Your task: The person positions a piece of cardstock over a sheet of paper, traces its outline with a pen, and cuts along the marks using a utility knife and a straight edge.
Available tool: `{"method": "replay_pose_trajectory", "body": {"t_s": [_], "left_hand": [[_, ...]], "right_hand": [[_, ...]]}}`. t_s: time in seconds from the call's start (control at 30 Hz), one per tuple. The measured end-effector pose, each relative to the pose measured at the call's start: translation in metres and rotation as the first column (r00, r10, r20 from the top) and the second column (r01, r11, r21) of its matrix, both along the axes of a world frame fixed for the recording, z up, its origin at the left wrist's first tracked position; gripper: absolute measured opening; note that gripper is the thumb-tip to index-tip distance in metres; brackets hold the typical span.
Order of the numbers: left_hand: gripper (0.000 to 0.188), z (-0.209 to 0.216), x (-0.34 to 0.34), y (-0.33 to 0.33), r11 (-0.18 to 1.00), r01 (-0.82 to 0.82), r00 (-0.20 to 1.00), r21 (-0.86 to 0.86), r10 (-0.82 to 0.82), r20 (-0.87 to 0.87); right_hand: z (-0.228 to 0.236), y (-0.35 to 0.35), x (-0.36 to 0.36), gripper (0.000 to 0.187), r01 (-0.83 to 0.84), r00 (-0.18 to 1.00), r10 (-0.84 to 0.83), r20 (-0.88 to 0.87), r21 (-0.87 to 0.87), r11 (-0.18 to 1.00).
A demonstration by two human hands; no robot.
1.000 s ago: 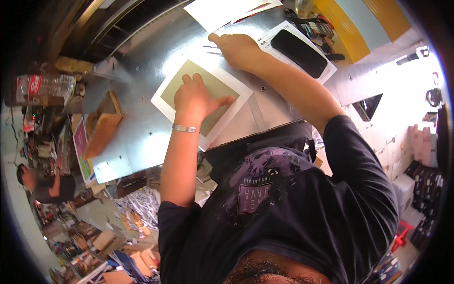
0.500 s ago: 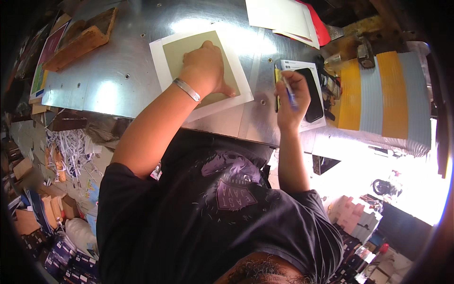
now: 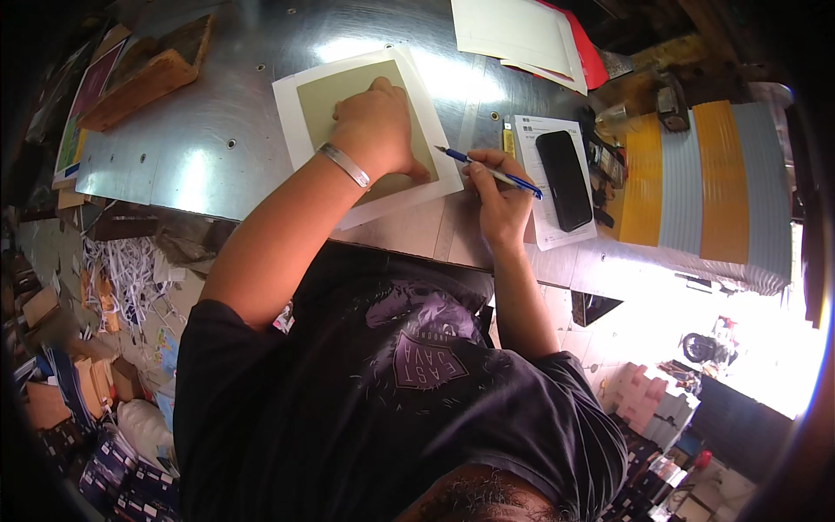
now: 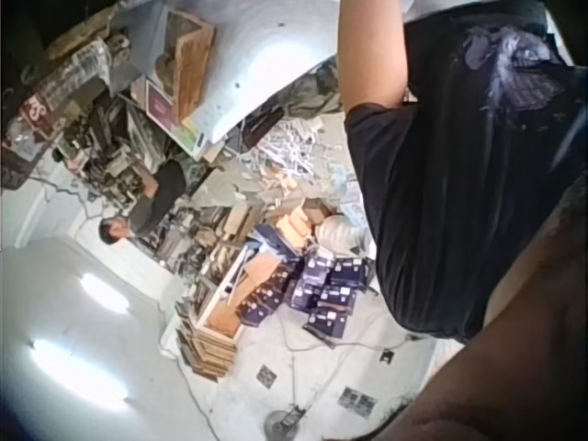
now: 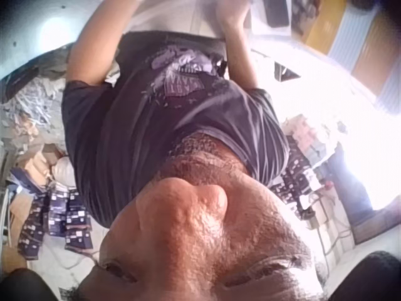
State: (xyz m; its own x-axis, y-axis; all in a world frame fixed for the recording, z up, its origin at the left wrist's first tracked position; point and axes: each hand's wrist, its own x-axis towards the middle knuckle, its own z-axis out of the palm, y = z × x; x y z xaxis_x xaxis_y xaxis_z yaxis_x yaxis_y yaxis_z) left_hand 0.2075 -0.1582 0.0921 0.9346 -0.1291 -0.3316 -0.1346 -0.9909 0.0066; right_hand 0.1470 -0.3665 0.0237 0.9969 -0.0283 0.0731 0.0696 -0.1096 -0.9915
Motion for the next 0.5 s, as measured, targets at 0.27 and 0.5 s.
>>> {"method": "replay_pose_trajectory", "body": {"t_s": [0.27,0.5], "left_hand": [[0.126,0.0009,0.0006,-0.0012,1.0,-0.005,1.0,0.017,0.006,-0.007],[0.124,0.0012,0.0011,-0.0015,1.0,-0.004,1.0,0.015,0.005,-0.009]], "right_hand": [[-0.0041,-0.0005,0.0003,0.011,-0.008,1.0,0.008,-0.012,-0.038,0.999],[-0.0007,0.0001,-0.0005,0.011,0.003,1.0,-0.004,-0.008,-0.05,0.999]]}}
